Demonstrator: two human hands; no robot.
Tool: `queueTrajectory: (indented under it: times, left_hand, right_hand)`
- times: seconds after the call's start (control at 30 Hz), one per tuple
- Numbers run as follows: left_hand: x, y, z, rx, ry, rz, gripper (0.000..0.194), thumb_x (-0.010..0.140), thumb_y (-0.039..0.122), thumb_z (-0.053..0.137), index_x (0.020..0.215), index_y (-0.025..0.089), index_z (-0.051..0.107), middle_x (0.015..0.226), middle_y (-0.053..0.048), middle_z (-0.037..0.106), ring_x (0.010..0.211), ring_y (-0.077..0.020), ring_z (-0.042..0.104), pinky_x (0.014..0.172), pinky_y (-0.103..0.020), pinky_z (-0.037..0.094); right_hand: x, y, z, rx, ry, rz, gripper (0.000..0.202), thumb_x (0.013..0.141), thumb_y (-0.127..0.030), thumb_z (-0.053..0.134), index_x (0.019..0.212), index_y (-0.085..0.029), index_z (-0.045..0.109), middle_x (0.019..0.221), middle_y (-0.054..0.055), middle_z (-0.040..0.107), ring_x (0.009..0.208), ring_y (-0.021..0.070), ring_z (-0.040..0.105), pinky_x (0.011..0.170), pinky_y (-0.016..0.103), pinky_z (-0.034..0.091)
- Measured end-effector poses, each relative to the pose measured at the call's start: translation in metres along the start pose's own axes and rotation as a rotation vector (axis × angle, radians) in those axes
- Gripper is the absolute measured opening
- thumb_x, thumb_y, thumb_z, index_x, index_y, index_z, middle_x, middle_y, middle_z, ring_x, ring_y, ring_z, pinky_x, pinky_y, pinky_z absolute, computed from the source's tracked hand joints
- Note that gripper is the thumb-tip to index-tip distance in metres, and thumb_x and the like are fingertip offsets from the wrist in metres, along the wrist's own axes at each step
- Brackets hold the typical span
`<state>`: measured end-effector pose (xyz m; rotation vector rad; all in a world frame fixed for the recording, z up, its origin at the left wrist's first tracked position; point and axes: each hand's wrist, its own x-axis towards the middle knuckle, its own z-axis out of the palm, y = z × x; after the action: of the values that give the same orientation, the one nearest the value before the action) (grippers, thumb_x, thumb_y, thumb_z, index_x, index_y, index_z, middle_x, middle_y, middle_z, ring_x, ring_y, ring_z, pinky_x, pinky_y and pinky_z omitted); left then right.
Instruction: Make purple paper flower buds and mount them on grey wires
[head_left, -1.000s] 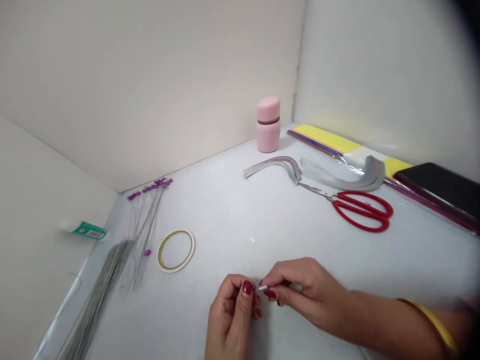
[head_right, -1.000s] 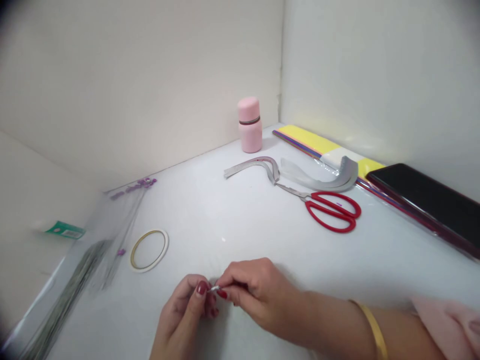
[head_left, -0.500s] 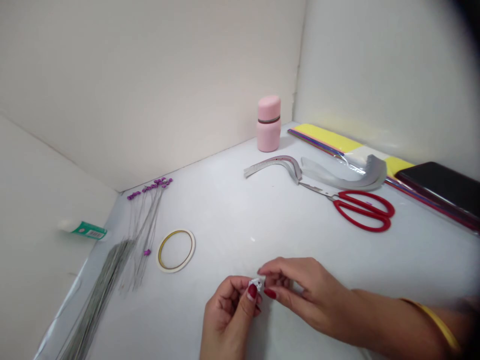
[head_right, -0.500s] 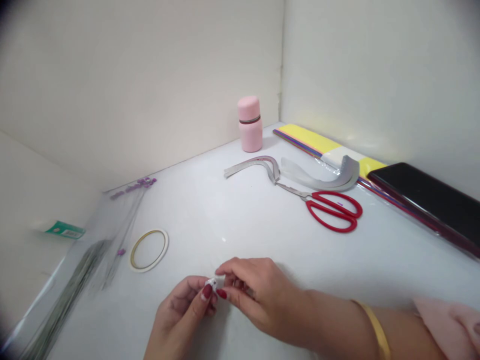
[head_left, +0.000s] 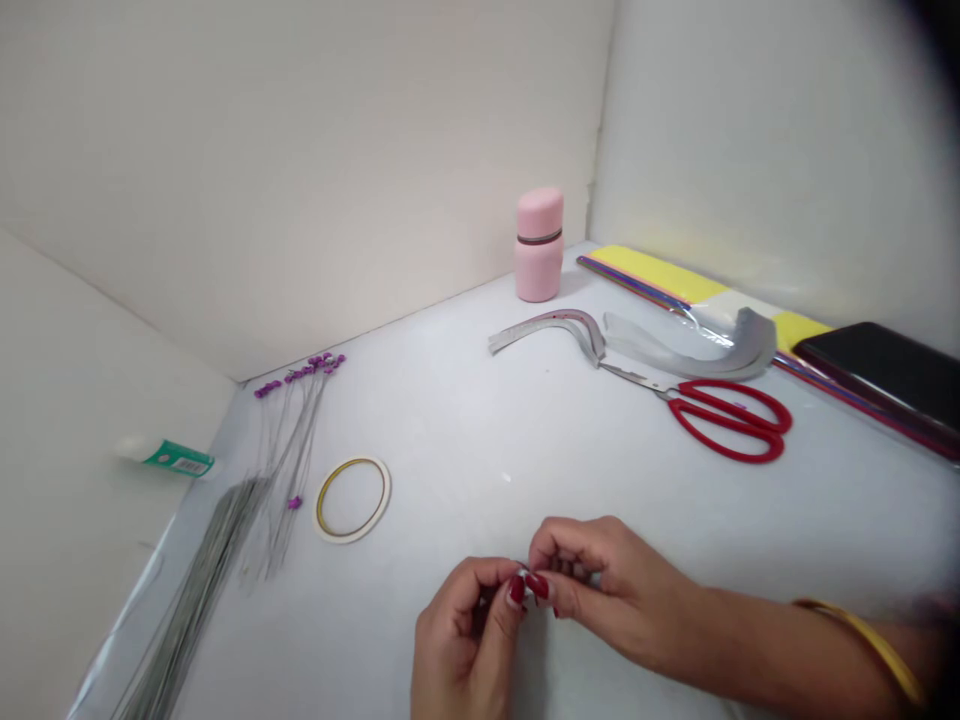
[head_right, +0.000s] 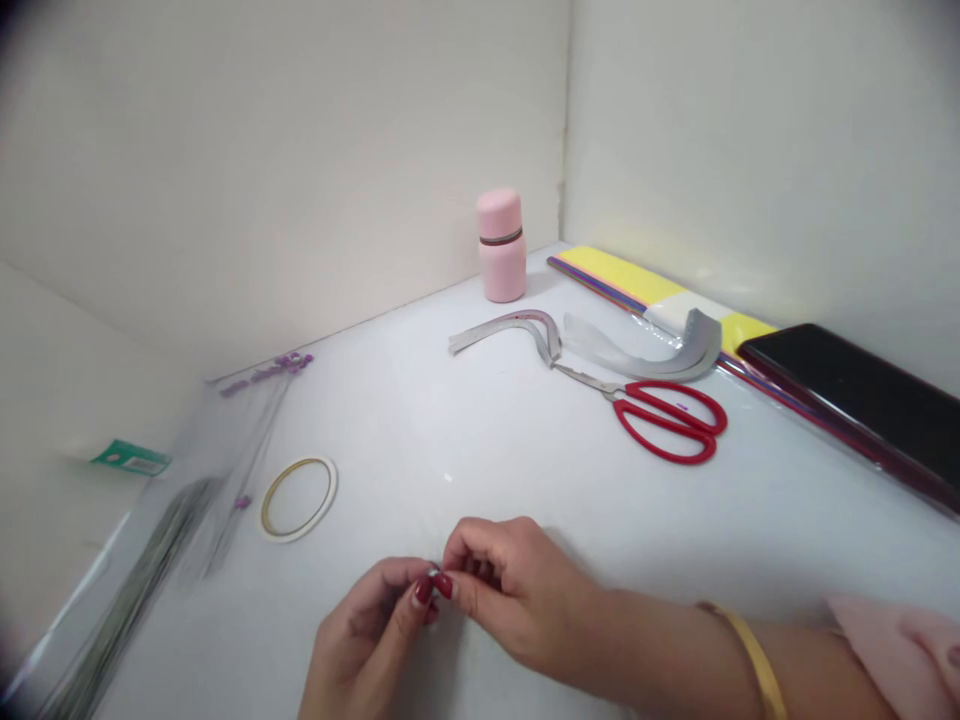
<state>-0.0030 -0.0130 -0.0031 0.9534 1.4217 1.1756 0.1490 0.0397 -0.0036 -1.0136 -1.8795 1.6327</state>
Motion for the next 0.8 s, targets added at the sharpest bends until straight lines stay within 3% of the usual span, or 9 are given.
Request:
queueTrajectory:
  times: [0.17,0.3,0.6,0.7,0.8]
  left_hand:
    - [-0.0019,-0.0022,0.0066,-0.15,0.09,-0.034,0.024,0.064,0.034,0.073,0.081,0.017,0.069,0.066,-0.002,0.065,0.062,-0.0133,0.058,0.059,-0.02,0.046]
    - [-0.0014,-0.0065,0.007,-0.178,0.153,-0.036,0.03,0.058,0.033,0.078,0.08,0.016,0.068,0.063,0.0,0.061,0.059,-0.0117,0.056,0.055,-0.019,0.046]
    - [0.0014,-0.0062,0.0005,-0.158,-0.12,-0.008,0.033,0.071,0.033,0.068,0.099,0.021,0.055,0.066,0.002,0.061,0.062,-0.0132,0.059,0.061,-0.024,0.045]
    - [0.0009,-0.0048,0.0017,-0.209,-0.093,-0.024,0.033,0.072,0.034,0.067,0.1,0.022,0.055,0.068,0.002,0.062,0.063,-0.012,0.059,0.062,-0.023,0.044]
    - [0.0005,-0.0052,0.0035,-0.235,-0.04,-0.029,0.028,0.073,0.034,0.066,0.096,0.02,0.058,0.072,0.0,0.065,0.067,-0.0129,0.059,0.066,-0.024,0.044]
  right_hand:
    - [0.004,-0.0005,0.0018,0.251,0.004,0.079,0.015,0.082,-0.026,0.051,0.072,-0.016,0.052,0.061,0.0,0.055,0.055,0.0104,0.051,0.053,0.022,0.042]
    - [0.0058,0.0005,0.0044,0.372,-0.02,0.132,0.018,0.081,-0.031,0.053,0.073,-0.016,0.052,0.061,-0.001,0.056,0.053,0.0098,0.051,0.054,0.023,0.042]
    - [0.003,0.0012,-0.0022,0.279,-0.14,0.098,0.018,0.081,-0.031,0.055,0.071,-0.016,0.049,0.059,-0.003,0.051,0.055,0.009,0.046,0.053,0.021,0.036]
    - [0.0055,0.0002,-0.0023,0.465,-0.149,0.192,0.023,0.08,-0.036,0.056,0.072,-0.016,0.049,0.056,-0.003,0.054,0.049,0.0078,0.048,0.048,0.019,0.035]
    - [0.0084,-0.0002,-0.0009,0.63,-0.071,0.249,0.027,0.077,-0.04,0.059,0.076,-0.016,0.048,0.054,-0.003,0.058,0.043,0.0066,0.048,0.044,0.018,0.032]
